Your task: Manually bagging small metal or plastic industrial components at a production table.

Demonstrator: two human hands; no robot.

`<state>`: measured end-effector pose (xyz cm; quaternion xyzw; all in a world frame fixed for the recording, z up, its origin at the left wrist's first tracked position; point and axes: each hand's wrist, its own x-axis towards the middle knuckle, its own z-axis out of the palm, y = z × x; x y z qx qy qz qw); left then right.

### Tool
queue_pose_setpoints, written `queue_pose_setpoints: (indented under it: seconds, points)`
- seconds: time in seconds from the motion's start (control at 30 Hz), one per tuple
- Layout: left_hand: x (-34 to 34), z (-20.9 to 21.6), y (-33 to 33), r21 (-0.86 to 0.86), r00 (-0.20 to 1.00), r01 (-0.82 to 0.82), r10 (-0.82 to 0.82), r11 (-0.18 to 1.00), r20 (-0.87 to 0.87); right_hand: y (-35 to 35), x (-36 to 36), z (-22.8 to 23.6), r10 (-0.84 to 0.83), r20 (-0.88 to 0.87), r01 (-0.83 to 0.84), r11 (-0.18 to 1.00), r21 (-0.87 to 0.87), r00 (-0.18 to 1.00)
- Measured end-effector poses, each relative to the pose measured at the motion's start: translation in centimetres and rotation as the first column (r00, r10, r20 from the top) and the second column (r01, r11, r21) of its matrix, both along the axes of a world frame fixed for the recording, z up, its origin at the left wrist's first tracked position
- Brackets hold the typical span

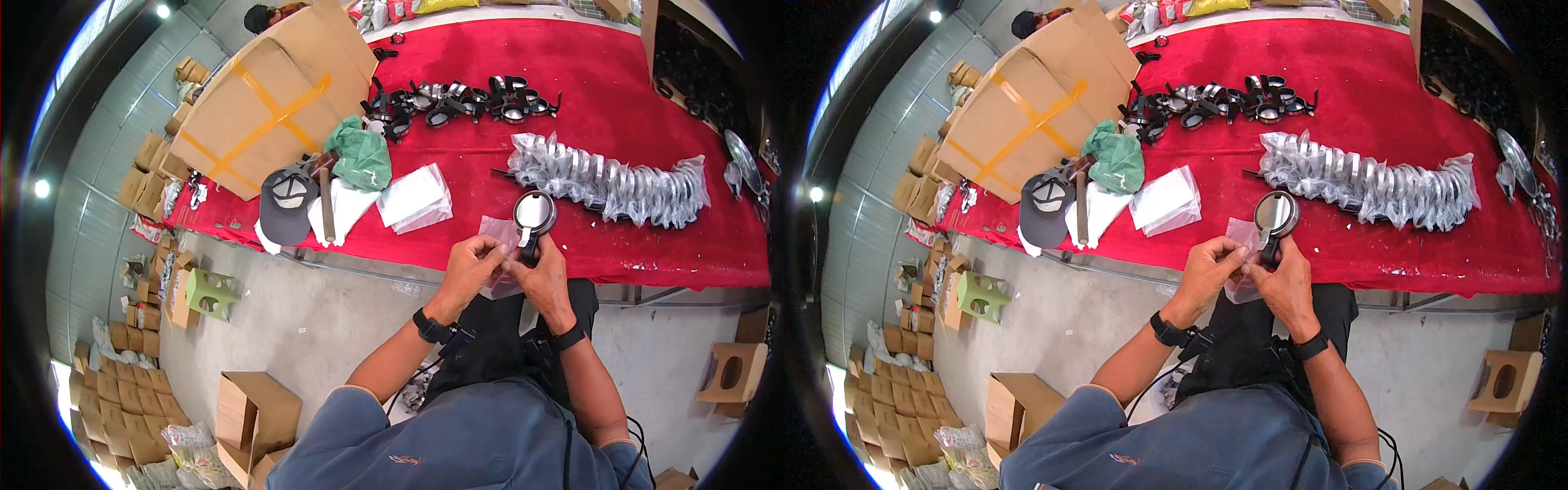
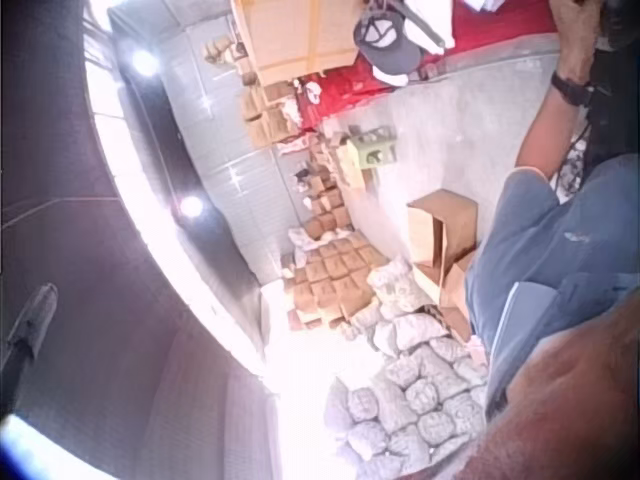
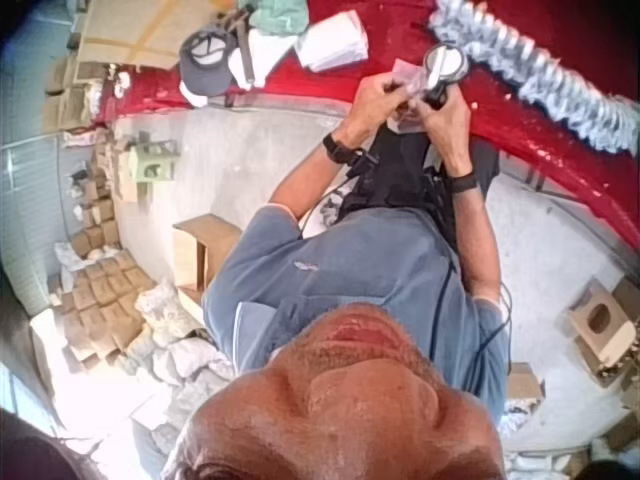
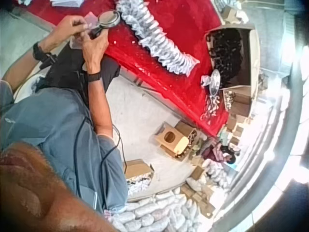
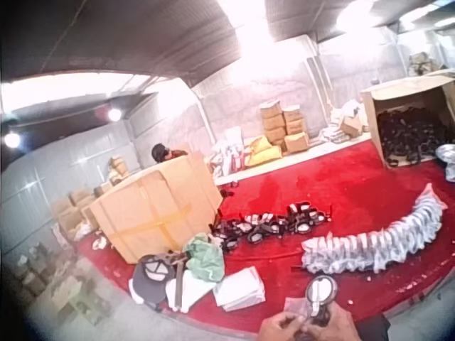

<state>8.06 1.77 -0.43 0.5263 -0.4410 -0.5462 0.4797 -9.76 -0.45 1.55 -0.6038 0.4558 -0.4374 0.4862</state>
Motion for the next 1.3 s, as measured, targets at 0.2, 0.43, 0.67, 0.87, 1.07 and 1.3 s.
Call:
queue_pose_setpoints:
  seconds: [0.2, 0.43, 0.67, 0.87, 1.07, 1.3]
  points:
    - [0.0, 0.3, -0.3, -0.124, 0.987, -0.159, 0.159, 0.979, -0.011, -0.6, -1.2, -0.2, 0.03, 0.201, -0.061, 0.988, 0.145, 0.979]
    - [3.5, -1.2, 1.0, 0.114, 0.922, -0.338, 0.353, 0.934, -0.159, -2.0, -4.1, 1.3, 0.009, 0.576, -0.125, 0.979, 0.163, 0.817]
    - [1.0, 0.1, 0.5, 0.062, 0.826, 0.101, -0.049, 0.993, -0.561, -1.3, -5.4, 1.9, 0.007, 0.736, -0.213, 0.959, 0.187, 0.677]
    - [-0.2, 0.7, -0.3, 0.066, 0.769, 0.197, -0.112, 0.978, -0.629, -0.9, -6.2, 1.6, -0.012, 0.827, -0.29, 0.934, 0.21, 0.562]
    - [0.0, 1.9, -0.9, -0.028, 0.831, 0.014, -0.027, 1.0, -0.555, -1.2, -7.1, 0.0, -0.017, 0.817, -0.258, 0.945, 0.202, 0.576]
    - [0.9, 4.3, 0.3, -0.116, 0.904, -0.105, 0.046, 0.988, -0.425, -1.5, -7.4, -1.2, -0.015, 0.668, -0.113, 0.983, 0.147, 0.744]
